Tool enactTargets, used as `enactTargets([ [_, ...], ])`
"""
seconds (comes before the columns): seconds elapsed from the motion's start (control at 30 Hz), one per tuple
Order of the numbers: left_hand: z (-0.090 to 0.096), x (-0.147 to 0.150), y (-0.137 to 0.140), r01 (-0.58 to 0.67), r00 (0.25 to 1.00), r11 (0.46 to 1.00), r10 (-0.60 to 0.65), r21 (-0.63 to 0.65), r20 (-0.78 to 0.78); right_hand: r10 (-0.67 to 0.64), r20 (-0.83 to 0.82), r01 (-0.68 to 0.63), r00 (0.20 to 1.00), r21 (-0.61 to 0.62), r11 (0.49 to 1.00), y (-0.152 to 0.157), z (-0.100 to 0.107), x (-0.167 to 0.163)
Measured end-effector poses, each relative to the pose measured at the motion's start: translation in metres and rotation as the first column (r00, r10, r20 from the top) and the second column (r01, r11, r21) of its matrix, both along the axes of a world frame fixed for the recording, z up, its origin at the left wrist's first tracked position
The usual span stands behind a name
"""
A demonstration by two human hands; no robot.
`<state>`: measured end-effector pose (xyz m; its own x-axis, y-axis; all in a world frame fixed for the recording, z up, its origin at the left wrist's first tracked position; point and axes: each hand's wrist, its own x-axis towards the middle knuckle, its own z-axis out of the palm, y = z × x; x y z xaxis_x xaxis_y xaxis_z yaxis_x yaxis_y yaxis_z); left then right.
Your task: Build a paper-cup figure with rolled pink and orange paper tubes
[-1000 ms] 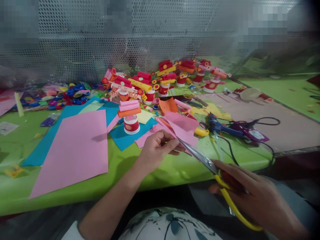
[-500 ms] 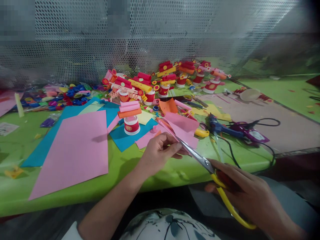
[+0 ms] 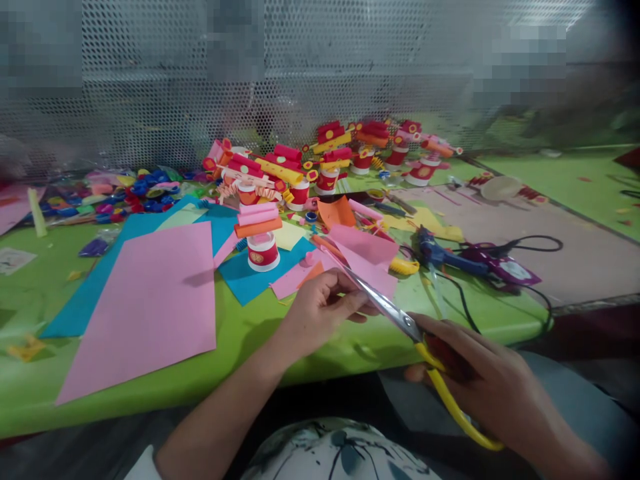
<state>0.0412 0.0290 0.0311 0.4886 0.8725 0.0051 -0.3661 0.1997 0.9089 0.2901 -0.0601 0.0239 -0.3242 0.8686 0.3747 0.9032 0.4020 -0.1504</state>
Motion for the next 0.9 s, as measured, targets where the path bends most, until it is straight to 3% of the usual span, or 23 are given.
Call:
enactTargets([
  [0.3,0.002,-0.001,0.000,0.002,1.000,1.000,-0.002,0.005,-0.019,0.011,-0.083,-0.010,0.997,0.014,1.000,0.003,0.007,-0.009],
  [0.53,0.001,0.001,-0.002,0.028,0.998,0.999,-0.027,0.025,-0.056,0.005,-0.124,-0.012,0.992,-0.058,0.998,0.004,0.010,-0.014],
  [0.9,0.001,0.002,-0.003,0.033,0.999,0.999,-0.033,0.032,-0.014,0.082,-0.123,-0.079,0.989,0.033,0.996,0.008,0.006,-0.014],
])
